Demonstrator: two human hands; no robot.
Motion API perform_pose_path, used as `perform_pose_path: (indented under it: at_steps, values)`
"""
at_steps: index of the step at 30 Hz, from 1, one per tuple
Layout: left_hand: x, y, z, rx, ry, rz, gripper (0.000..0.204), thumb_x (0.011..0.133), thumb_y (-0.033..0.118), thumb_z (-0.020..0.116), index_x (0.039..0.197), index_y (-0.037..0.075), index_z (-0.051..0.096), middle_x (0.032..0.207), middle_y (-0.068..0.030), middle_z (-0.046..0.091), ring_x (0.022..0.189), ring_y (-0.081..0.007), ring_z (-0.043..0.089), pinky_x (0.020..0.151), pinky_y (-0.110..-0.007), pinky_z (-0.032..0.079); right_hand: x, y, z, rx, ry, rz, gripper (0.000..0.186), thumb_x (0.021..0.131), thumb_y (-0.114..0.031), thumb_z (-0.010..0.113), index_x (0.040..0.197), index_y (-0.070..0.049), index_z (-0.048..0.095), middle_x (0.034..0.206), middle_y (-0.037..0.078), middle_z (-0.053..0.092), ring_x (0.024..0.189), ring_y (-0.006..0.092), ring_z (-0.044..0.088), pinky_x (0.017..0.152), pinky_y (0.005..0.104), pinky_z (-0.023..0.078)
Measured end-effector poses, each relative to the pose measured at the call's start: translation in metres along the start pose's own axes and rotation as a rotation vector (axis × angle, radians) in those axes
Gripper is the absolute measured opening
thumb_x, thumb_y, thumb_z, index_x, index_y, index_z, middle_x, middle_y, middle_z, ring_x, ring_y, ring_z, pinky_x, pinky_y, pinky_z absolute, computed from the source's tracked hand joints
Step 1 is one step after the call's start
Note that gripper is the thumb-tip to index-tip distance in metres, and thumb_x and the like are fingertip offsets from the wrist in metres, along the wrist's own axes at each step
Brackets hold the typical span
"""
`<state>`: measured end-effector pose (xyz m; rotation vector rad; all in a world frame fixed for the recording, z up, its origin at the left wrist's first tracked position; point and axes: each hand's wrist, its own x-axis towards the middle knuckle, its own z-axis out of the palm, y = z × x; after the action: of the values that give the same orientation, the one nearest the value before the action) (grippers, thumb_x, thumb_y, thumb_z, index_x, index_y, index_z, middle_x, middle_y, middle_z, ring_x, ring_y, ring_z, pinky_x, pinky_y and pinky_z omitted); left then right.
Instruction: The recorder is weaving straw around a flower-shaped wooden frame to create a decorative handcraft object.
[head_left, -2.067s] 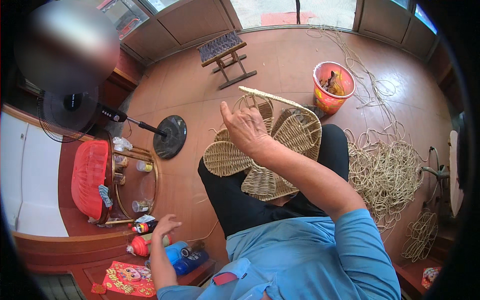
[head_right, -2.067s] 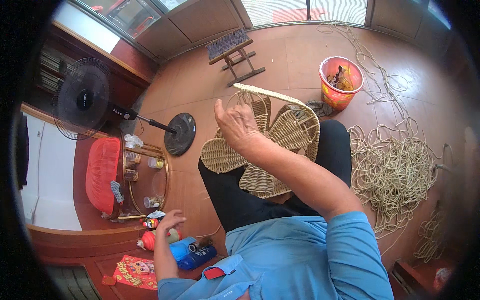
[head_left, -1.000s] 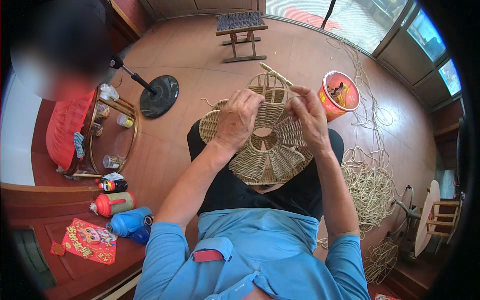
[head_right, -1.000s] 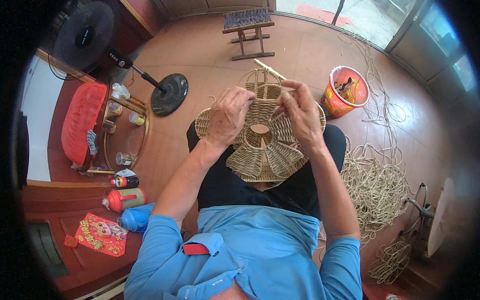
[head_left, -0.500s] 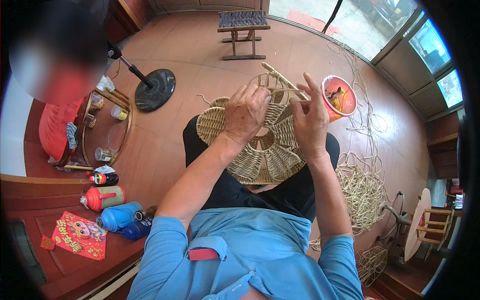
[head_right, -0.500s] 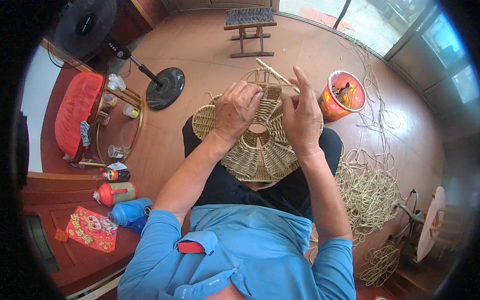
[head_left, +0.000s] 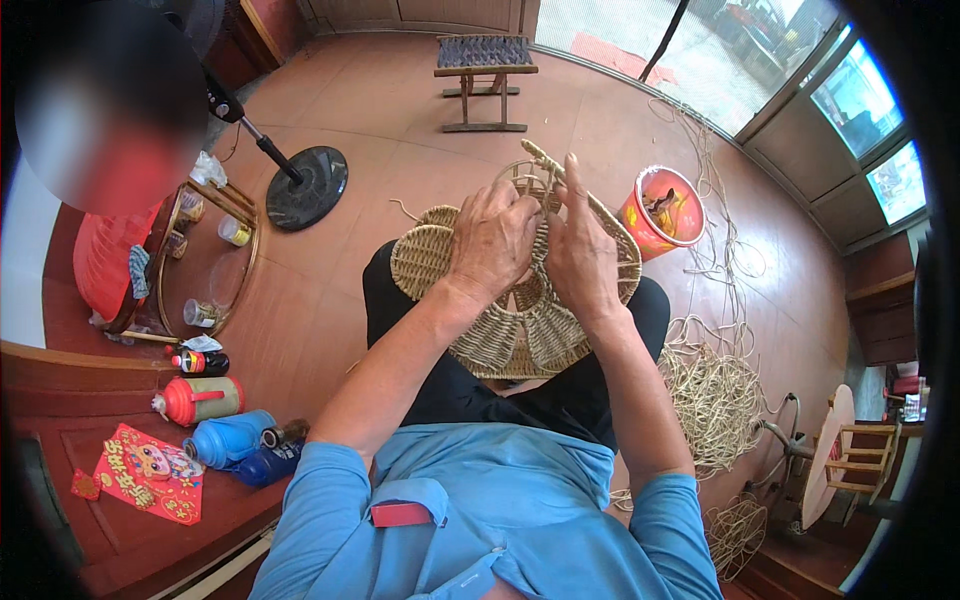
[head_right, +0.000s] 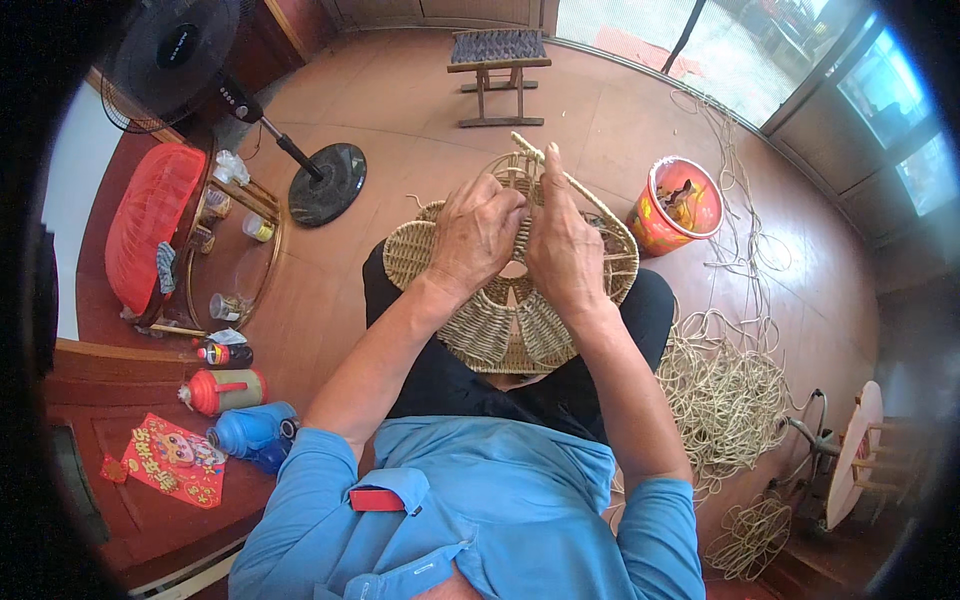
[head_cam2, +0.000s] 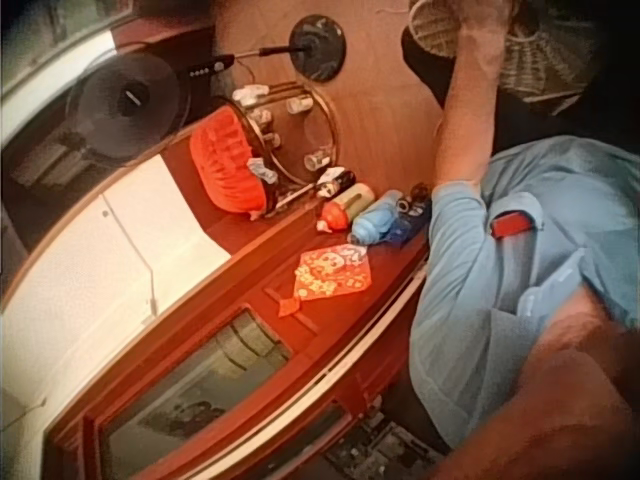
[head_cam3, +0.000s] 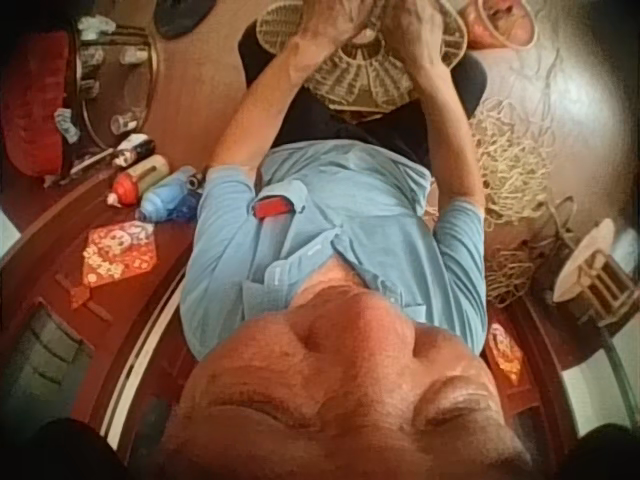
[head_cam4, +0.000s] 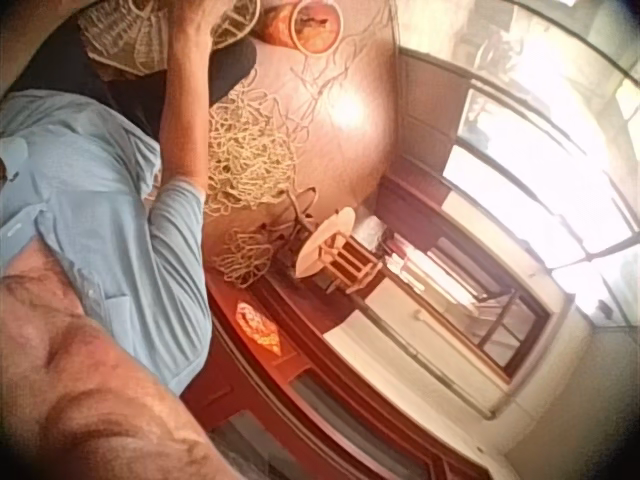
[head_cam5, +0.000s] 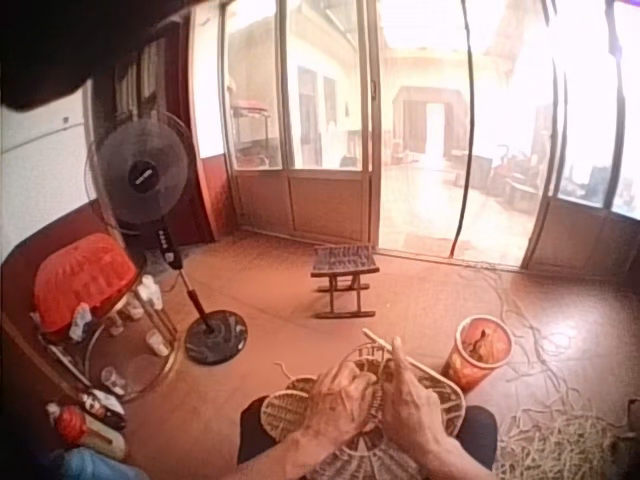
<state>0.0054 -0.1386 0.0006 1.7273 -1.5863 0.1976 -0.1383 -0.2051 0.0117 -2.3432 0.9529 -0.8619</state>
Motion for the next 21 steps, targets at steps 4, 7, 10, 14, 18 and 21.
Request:
perform_pose_path:
  at_steps: [4, 7, 10, 14, 18, 21]
  values:
    - [-0.001, 0.003, -0.005, 0.005, -0.012, -0.015, 0.012, 0.094, 0.013, 0.071, 0.101, 0.004, 0.075, 0.098, -0.013, 0.064, 0.099, -0.0356, 0.065, 0.091, -0.049, 0.052, 0.013, -0.005, 0.006, -0.012, -0.092, 0.086, 0.082, 0.103, -0.007, 0.059, 0.172, -0.011, 0.015, 0.129, 0.027, 0.07, 0.115, 0.047, 0.07, 0.098, 0.0542, 0.054]
    - [-0.005, 0.003, -0.008, -0.023, 0.002, -0.041, 0.014, 0.093, 0.014, 0.073, 0.101, 0.003, 0.075, 0.098, -0.0133, 0.064, 0.099, -0.0358, 0.065, 0.091, -0.049, 0.051, 0.009, -0.002, 0.015, 0.086, -0.015, 0.073, 0.082, 0.101, -0.004, 0.062, 0.171, -0.008, 0.019, 0.119, 0.028, 0.071, 0.103, 0.0452, 0.073, 0.09, 0.0512, 0.057]
    - [-0.004, 0.003, -0.005, -0.043, 0.041, -0.035, 0.012, 0.092, 0.013, 0.075, 0.1, 0.004, 0.074, 0.099, -0.0117, 0.064, 0.098, -0.0334, 0.065, 0.09, -0.047, 0.052, 0.005, 0.006, 0.018, 0.138, 0.122, 0.038, 0.077, 0.098, 0.0, 0.065, 0.166, -0.006, 0.03, 0.107, 0.02, 0.072, 0.081, 0.0297, 0.073, 0.073, 0.039, 0.058]
    - [0.0, 0.014, 0.0, 0.092, 0.071, -0.014, 0.012, 0.092, 0.011, 0.074, 0.102, 0.006, 0.071, 0.102, -0.0095, 0.064, 0.099, -0.0304, 0.065, 0.089, -0.045, 0.053, 0.001, 0.018, 0.014, 0.889, 0.202, 0.31, 0.058, 0.097, -0.001, 0.068, 0.151, -0.002, 0.048, 0.1, 0.004, 0.069, 0.066, 0.0059, 0.056, 0.057, 0.0219, 0.047]
    - [0.003, 0.008, 0.008, 0.066, 0.11, 0.208, 0.014, 0.095, 0.01, 0.071, 0.109, 0.007, 0.069, 0.107, -0.0074, 0.067, 0.1, -0.0284, 0.067, 0.089, -0.041, 0.055, 0.002, 0.03, -0.013, 1.389, 0.107, 0.527, 0.053, 0.096, -0.006, 0.064, 0.146, -0.003, 0.047, 0.09, 0.0, 0.062, 0.056, 0.0021, 0.043, 0.047, 0.0182, 0.032]
    - [0.01, 0.013, 0.022, -0.01, -0.01, 0.237, 0.012, 0.096, 0.01, 0.07, 0.108, 0.007, 0.07, 0.104, -0.0077, 0.07, 0.097, -0.0281, 0.067, 0.087, -0.042, 0.056, -0.009, 0.064, -0.053, 1.439, 0.057, 0.401, 0.046, 0.096, -0.006, 0.065, 0.14, -0.006, 0.051, 0.088, -0.001, 0.062, 0.054, 0.0014, 0.039, 0.046, 0.0188, 0.03]
